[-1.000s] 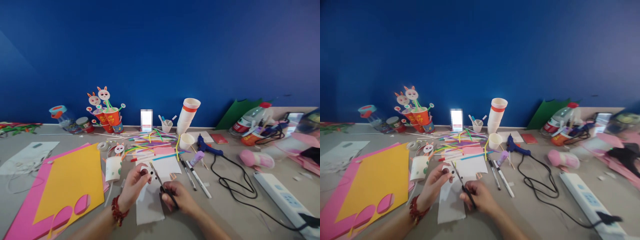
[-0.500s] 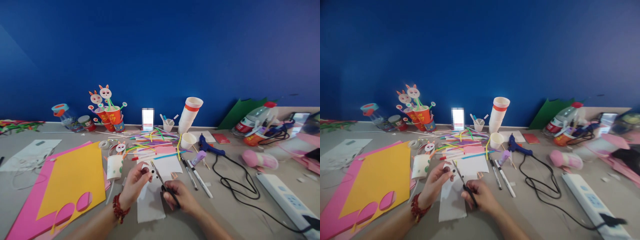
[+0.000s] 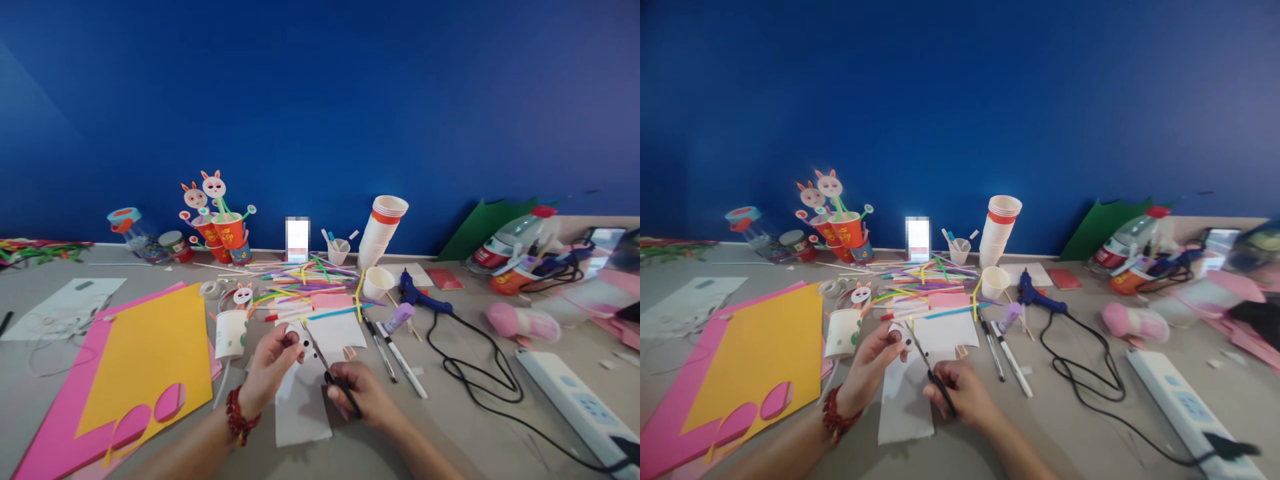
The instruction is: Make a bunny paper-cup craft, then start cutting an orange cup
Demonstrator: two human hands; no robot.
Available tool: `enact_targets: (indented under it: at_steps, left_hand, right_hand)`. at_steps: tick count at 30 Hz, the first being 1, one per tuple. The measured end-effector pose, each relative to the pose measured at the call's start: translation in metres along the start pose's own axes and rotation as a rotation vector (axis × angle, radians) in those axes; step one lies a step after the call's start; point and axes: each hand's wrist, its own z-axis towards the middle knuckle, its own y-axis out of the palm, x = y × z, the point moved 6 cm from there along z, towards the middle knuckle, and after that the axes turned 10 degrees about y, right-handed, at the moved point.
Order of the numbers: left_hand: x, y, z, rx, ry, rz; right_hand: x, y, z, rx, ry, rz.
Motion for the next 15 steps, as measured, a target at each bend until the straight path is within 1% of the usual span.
enact_targets:
  at_steps: [15]
  left_hand:
    - [0.002, 0.001, 0.0011, 0.012, 0.005, -0.047]
  right_hand:
    - [-0.0015, -0.0001, 0.0003, 0.009, -0.032, -0.016]
